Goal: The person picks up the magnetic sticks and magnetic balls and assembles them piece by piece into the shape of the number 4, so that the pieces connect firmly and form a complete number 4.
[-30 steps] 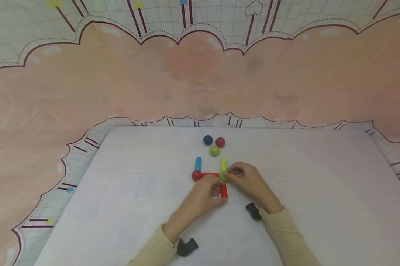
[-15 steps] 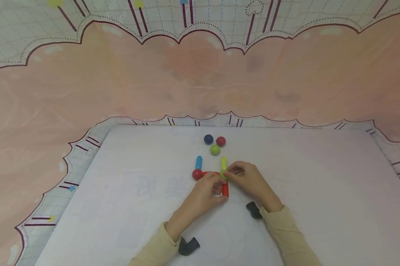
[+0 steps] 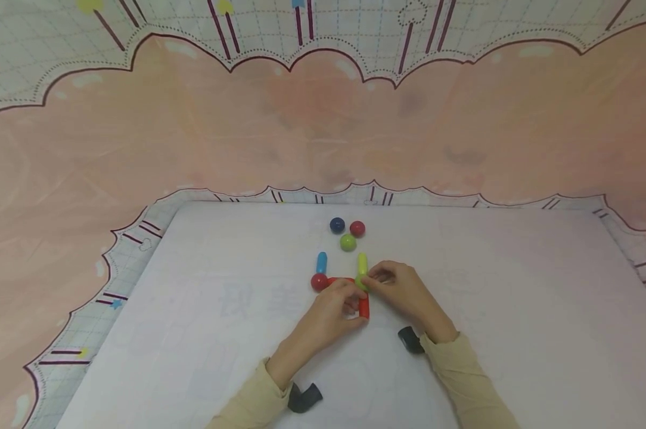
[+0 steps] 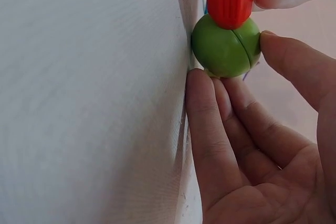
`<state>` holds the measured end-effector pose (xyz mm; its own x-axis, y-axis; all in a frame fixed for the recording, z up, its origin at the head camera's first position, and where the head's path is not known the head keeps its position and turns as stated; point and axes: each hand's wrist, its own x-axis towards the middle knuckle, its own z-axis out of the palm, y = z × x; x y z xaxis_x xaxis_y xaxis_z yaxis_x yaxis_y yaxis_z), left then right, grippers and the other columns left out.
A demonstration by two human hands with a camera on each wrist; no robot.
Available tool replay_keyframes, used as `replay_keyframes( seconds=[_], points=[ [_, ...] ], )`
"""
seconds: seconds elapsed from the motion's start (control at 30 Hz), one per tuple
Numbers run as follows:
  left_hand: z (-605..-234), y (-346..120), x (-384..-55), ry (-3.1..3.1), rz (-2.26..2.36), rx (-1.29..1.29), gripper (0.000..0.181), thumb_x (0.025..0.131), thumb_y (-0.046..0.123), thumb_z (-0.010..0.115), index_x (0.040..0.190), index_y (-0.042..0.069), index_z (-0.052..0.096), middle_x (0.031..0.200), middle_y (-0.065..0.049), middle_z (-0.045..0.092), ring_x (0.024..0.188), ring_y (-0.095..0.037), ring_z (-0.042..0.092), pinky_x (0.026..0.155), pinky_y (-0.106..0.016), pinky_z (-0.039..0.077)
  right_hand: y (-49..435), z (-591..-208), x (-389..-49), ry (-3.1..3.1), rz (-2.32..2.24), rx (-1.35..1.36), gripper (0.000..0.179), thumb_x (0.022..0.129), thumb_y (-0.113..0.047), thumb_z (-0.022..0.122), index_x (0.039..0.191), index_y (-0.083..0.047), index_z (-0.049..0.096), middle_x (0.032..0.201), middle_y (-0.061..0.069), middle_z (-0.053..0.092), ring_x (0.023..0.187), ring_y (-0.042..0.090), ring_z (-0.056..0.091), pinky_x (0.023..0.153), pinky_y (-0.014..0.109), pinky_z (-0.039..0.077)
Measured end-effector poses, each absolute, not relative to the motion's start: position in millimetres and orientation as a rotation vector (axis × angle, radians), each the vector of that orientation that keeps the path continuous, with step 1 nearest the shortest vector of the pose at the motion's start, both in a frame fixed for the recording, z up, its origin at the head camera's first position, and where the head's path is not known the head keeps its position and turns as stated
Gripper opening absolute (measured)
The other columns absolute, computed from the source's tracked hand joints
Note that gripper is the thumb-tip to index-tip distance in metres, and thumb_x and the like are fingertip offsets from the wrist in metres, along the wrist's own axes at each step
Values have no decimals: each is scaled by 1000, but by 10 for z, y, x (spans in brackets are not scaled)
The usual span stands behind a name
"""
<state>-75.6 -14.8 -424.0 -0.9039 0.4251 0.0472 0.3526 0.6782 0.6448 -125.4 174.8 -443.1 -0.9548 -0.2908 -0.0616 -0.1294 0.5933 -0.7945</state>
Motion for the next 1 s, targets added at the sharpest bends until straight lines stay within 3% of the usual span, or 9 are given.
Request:
replay_keyframes(
  seconds=[0.57, 1.0],
  points=[
    [-4232, -173, -746, 2793, 938, 651, 35, 83, 17, 81, 114, 9, 70, 102, 0, 59, 83, -6, 52, 76, -14, 47, 1758, -4440, -1257, 2613, -1289, -325, 32, 89, -34, 74, 103, -6, 71, 91, 2, 71, 86, 14, 65, 80, 27, 55],
    [-4244, -241, -743, 2794, 971, 651, 35, 84, 20, 81, 116, 11, 69, 115, 0, 63, 97, -10, 63, 86, -15, 51, 1755, -4454, -1250, 2591, -1299, -308, 32, 87, -36, 76, 102, -8, 70, 91, 1, 71, 86, 14, 65, 80, 27, 55]
  ],
)
